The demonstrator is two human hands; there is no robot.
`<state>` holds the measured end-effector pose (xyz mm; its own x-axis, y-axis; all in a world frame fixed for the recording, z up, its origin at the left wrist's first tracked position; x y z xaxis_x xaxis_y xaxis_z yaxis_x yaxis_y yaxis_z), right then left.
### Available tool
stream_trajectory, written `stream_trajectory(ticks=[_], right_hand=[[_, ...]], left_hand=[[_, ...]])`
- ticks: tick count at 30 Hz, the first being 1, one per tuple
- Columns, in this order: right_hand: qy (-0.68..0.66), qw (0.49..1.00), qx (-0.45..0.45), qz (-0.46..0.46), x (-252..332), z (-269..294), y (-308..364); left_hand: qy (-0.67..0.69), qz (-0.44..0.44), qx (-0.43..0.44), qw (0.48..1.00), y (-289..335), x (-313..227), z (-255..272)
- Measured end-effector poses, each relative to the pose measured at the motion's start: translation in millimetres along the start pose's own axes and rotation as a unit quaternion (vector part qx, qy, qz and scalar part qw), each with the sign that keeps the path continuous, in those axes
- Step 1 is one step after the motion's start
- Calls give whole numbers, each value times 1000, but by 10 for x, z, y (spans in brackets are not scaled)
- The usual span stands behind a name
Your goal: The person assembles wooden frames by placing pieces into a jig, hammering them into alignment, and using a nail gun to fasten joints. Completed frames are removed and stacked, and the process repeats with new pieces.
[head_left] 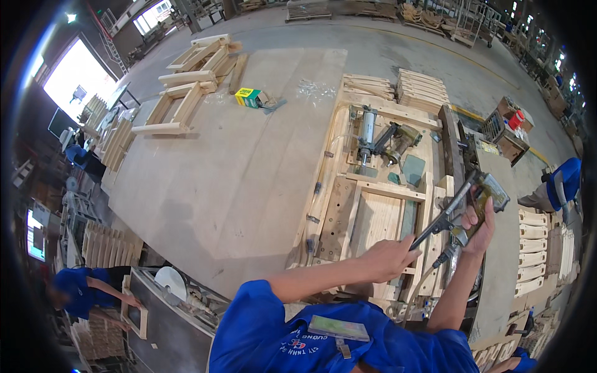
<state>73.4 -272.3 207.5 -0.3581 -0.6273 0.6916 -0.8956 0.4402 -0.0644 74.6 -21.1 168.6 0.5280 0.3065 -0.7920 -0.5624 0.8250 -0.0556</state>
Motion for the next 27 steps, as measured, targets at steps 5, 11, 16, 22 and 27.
stream_trajectory(ticks=[5,11,16,22,27], right_hand=[[104,988,-112,-1,-31,320,262],[212,956,-191,-64,-128,916,977],[296,896,-314,-106,37,991,1410],[263,912,-304,-75,101,988,1569],[262,911,-309,-81,87,870,1669]], left_hand=[[-217,87,-136,963,26,1928,1409],[-617,38,-410,671,307,2762,3878],[-618,262,-153,725,-358,3152,3776],[-707,38,-193,679,-408,2755,3693],[-744,108,-166,638,-353,2771,3579]])
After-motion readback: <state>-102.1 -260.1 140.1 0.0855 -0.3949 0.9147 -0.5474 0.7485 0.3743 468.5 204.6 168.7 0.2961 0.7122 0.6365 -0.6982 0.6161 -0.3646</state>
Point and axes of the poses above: each hand's wrist, its own y-axis away from the middle knuckle, its own z-axis out of the back of the hand, x = y × z, the point moved 6 cm from there along -y, towards the middle knuckle, and after that the axes turned 2 degrees about -x, right-handed, at the moved point
